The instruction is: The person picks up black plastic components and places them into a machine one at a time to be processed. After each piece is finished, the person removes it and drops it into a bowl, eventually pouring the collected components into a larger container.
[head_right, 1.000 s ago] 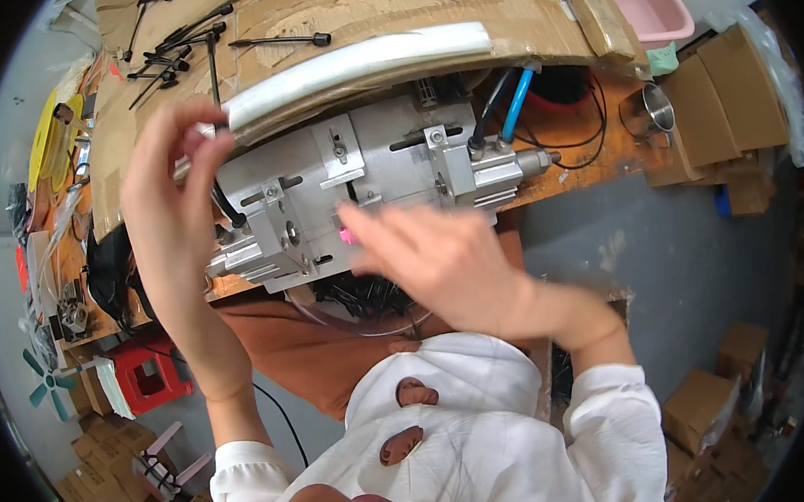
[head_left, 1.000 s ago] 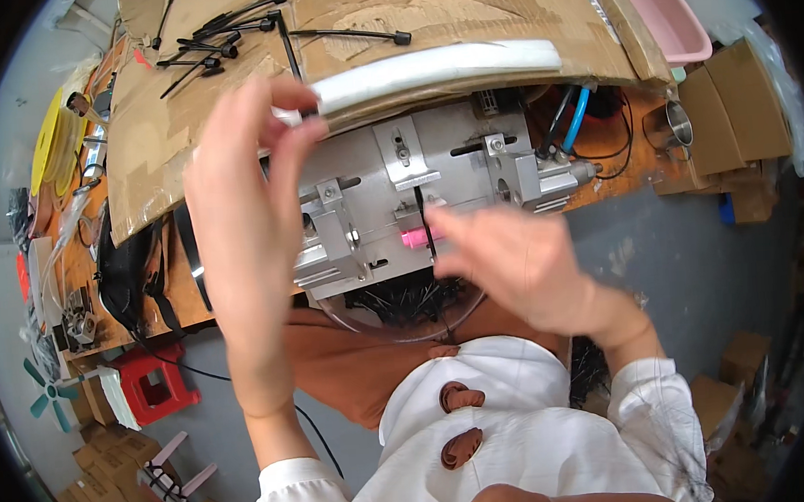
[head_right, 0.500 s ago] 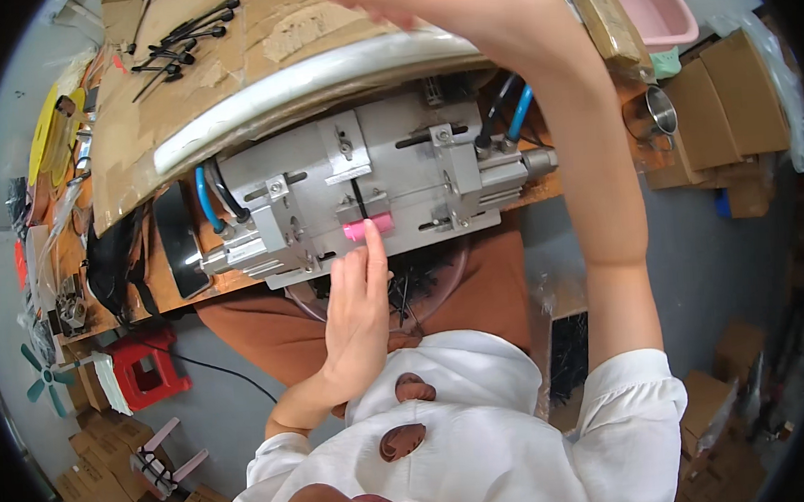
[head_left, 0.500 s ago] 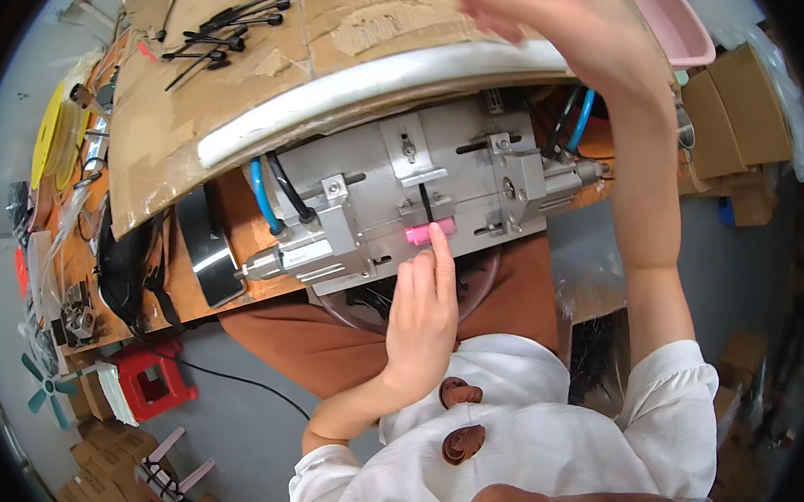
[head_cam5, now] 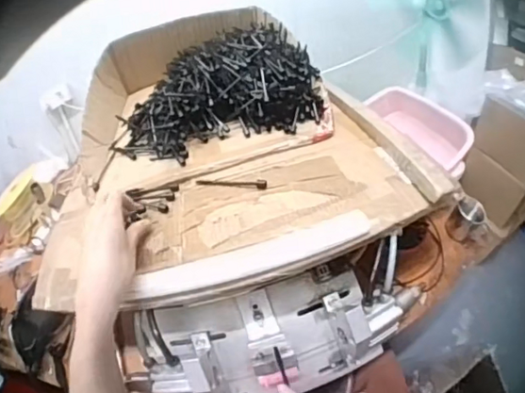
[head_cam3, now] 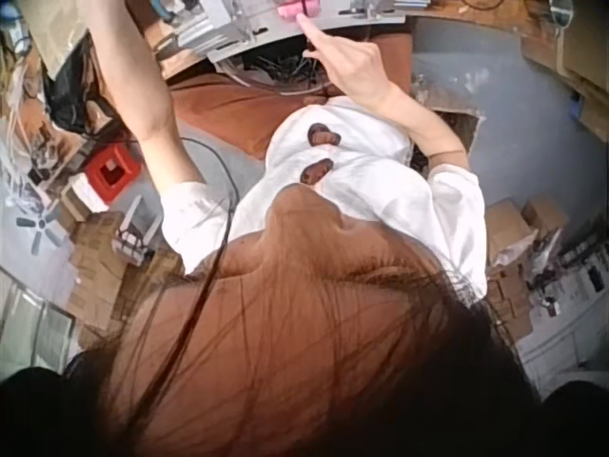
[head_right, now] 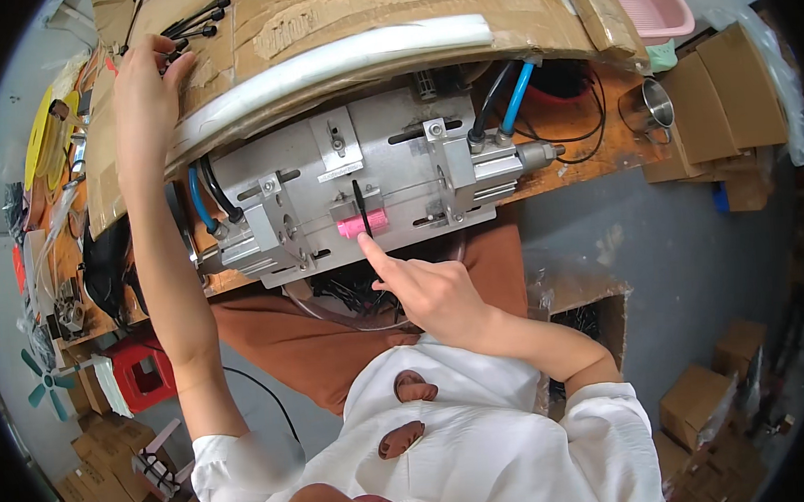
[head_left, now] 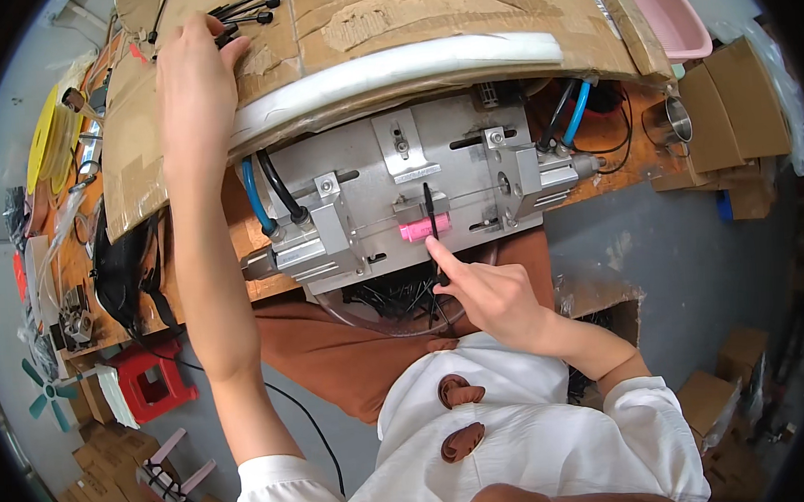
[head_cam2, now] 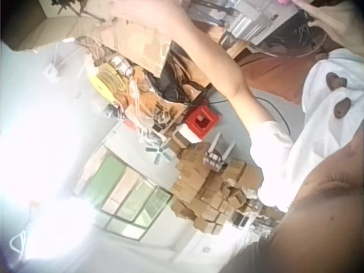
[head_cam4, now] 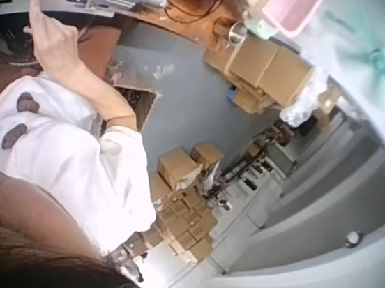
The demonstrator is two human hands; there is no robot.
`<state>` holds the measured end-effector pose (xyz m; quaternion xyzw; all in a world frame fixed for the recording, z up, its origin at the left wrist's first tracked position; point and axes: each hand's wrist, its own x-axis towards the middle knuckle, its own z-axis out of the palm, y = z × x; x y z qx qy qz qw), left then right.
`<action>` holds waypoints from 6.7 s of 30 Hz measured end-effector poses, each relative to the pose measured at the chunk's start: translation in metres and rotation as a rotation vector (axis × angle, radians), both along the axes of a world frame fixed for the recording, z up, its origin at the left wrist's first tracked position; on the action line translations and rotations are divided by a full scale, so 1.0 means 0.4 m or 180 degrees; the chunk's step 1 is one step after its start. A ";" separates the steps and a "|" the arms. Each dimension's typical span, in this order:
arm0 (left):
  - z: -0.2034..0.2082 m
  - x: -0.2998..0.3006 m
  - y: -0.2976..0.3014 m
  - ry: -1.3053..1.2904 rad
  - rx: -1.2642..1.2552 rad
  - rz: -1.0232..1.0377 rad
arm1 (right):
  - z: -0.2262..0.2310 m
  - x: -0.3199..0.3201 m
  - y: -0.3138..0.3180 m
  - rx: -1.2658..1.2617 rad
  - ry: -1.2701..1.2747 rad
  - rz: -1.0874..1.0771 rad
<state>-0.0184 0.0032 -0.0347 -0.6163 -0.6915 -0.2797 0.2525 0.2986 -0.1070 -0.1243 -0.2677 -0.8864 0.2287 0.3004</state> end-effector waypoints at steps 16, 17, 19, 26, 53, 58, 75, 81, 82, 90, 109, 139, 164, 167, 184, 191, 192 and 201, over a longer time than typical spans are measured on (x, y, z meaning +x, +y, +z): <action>-0.027 0.323 -0.360 -0.1545 -0.0236 -0.0942 | 0.246 -0.114 0.383 0.2344 0.0204 -0.0720; -0.059 0.350 -0.382 -0.1597 -0.0329 -0.1003 | 0.256 -0.134 0.477 0.2485 -0.0416 -0.0704; -0.115 0.386 -0.402 -0.1312 -0.0503 -0.1100 | 0.299 -0.194 0.530 0.2103 -0.0080 -0.0808; -0.215 0.476 -0.432 -0.0943 -0.1190 -0.1037 | 0.385 -0.153 0.568 0.0381 -0.0623 -0.0355; 0.083 -0.061 -0.148 -0.0926 -0.1988 -0.1713 | -0.018 -0.006 0.010 0.0072 0.0106 -0.0170; 0.094 -0.038 -0.199 -0.1239 -0.1801 -0.1605 | 0.026 0.026 0.012 -0.0047 -0.0007 -0.0213; -0.218 0.484 -0.419 -0.0445 -0.1466 -0.0750 | 0.040 0.105 0.002 -0.0607 0.0430 -0.0720; -0.209 0.491 -0.412 -0.0411 -0.1495 -0.0650 | 0.050 0.113 -0.001 -0.0718 0.0472 -0.0720; -0.208 0.491 -0.413 -0.0485 -0.1538 -0.0671 | 0.054 0.114 -0.001 -0.0710 0.0484 -0.0702; -0.029 0.377 -0.393 -0.2728 -0.0301 -0.2990 | 0.072 0.126 0.006 -0.0844 0.0483 -0.0822; 0.017 0.512 -0.391 -0.3892 -0.3375 -0.7164 | 0.170 0.056 0.108 0.0246 0.0365 -0.0073; 0.055 0.086 0.024 -0.1127 -0.0505 -0.2048 | 0.298 -0.200 0.569 0.1552 -0.1735 -0.0665; -0.229 0.473 -0.423 -0.1049 -0.0898 -0.0950 | 0.276 0.022 0.399 -0.2096 0.2418 0.0073; -0.227 0.478 -0.422 -0.0906 -0.1172 -0.0926 | 0.272 0.062 0.373 -0.1898 0.2085 0.0110; 0.012 0.211 -0.102 -0.0303 -0.0177 -0.0559 | -0.022 0.031 0.004 -0.0002 0.0168 -0.0080; 0.070 0.178 -0.104 -0.1606 -0.1604 -0.1090 | -0.022 0.003 0.018 0.0026 -0.0002 -0.0023; 0.064 0.186 -0.129 -0.1431 -0.1241 -0.1083 | -0.008 0.006 0.020 0.0013 -0.0198 0.0031; -0.161 0.424 -0.431 -0.1294 -0.0819 -0.1026 | 0.257 -0.190 0.440 0.2489 -0.0688 -0.0786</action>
